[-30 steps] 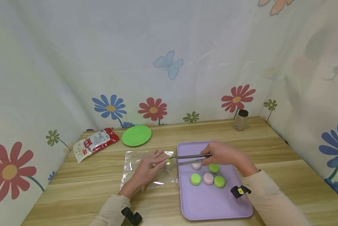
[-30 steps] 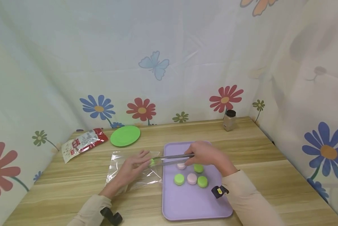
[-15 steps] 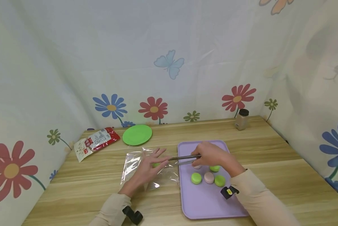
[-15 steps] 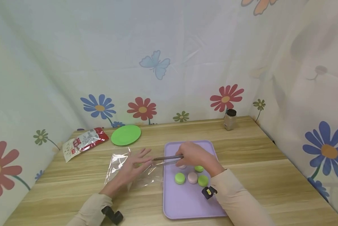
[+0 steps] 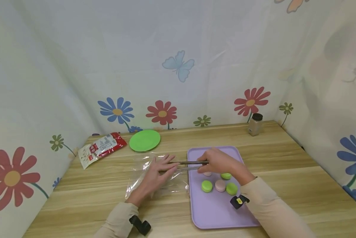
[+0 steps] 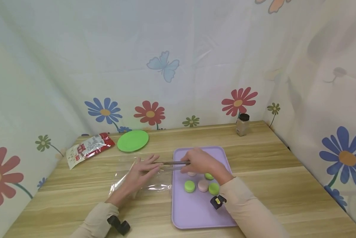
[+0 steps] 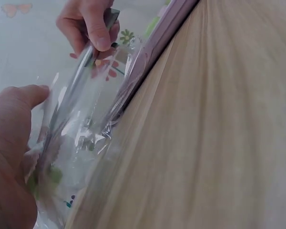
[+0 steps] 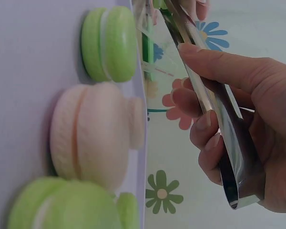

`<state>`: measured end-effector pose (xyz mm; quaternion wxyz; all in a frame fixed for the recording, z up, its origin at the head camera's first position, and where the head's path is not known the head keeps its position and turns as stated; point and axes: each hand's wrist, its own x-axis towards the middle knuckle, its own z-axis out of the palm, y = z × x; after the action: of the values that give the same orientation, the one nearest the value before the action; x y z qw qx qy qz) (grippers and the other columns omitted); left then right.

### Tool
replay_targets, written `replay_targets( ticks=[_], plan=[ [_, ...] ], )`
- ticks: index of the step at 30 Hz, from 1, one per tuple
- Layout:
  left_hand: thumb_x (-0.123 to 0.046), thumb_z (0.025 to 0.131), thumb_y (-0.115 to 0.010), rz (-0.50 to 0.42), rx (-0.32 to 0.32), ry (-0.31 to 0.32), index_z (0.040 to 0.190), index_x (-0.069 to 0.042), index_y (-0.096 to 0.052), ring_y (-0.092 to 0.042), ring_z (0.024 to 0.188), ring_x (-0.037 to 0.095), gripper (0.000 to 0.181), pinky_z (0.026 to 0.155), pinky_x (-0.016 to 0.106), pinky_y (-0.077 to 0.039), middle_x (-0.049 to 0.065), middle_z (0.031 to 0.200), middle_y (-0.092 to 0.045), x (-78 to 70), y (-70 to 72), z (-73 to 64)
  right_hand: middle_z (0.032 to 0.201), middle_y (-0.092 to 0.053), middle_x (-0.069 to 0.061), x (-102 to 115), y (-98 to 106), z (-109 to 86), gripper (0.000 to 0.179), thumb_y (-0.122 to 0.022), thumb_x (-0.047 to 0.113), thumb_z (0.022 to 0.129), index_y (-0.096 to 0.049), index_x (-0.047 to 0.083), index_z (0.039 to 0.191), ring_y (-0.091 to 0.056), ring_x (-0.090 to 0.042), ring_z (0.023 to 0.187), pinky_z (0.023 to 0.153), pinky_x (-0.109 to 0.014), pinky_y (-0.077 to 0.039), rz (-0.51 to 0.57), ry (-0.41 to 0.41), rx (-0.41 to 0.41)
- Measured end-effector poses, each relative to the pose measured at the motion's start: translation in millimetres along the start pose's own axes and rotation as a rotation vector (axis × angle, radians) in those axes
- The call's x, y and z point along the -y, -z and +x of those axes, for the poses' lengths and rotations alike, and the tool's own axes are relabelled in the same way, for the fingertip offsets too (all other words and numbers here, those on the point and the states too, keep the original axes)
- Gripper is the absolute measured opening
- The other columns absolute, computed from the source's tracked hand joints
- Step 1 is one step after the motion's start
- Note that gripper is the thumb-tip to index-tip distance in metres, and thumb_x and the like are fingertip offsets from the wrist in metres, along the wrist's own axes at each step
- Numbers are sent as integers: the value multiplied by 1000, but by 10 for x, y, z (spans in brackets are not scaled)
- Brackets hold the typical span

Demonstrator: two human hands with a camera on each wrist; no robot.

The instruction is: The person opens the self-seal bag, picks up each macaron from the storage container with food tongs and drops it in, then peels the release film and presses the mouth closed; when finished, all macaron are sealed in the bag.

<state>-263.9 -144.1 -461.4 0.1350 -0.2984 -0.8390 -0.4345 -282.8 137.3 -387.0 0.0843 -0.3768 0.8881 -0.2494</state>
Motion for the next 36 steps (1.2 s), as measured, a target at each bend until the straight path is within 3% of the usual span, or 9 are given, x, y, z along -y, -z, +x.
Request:
replay_targets(
  ticks=[6, 12, 20, 26, 33, 36],
  plan=[
    [-28, 98, -66, 8, 12, 16, 121, -15, -74, -37, 143, 29, 27, 116, 64, 8, 3, 144, -53, -10, 7, 0, 61, -58, 7, 45, -100, 119, 23, -78, 19, 88, -77, 2, 103, -44, -3, 51, 46, -20, -38, -84, -1, -1],
    [-27, 99, -65, 50, 16, -12, 122, -15, -74, -38, 143, 30, 27, 117, 66, 1, 3, 145, -53, -38, 17, 14, 59, -58, 6, 90, -135, 147, 14, -78, 22, 89, -77, 10, 95, -44, -3, 49, 45, -21, -38, -140, -12, -3],
    [-24, 98, -67, 16, -13, -35, 120, -17, -75, -42, 139, 38, 25, 116, 68, -2, 6, 142, -55, 24, 11, 3, 63, -60, 4, 102, -122, 163, 25, -77, 20, 90, -77, 5, 110, -47, -5, 50, 46, -22, -40, -60, -6, -10],
    [-26, 99, -66, -5, -4, -30, 120, -19, -75, -41, 141, 26, 24, 118, 64, -3, 3, 142, -56, -23, 8, -3, 65, -58, 6, 144, -174, 280, 27, -77, 20, 89, -77, 5, 111, -42, -5, 54, 49, -22, -37, -95, 49, -43],
    [-27, 99, -65, -2, -14, -20, 122, -17, -74, -41, 141, 22, 26, 119, 62, -5, 1, 142, -56, -19, 8, -10, 62, -53, 3, 158, -230, 345, 10, -77, 18, 89, -73, 9, 85, -40, -4, 54, 50, -21, -36, -124, 58, -16],
    [-26, 99, -66, 14, -29, -30, 121, -19, -74, -42, 140, 22, 25, 119, 63, -6, 0, 142, -56, -23, 7, -12, 61, -52, 3, 164, -241, 349, 11, -77, 19, 89, -72, 12, 83, -41, -5, 54, 50, -21, -36, -137, 44, -12]
  ],
)
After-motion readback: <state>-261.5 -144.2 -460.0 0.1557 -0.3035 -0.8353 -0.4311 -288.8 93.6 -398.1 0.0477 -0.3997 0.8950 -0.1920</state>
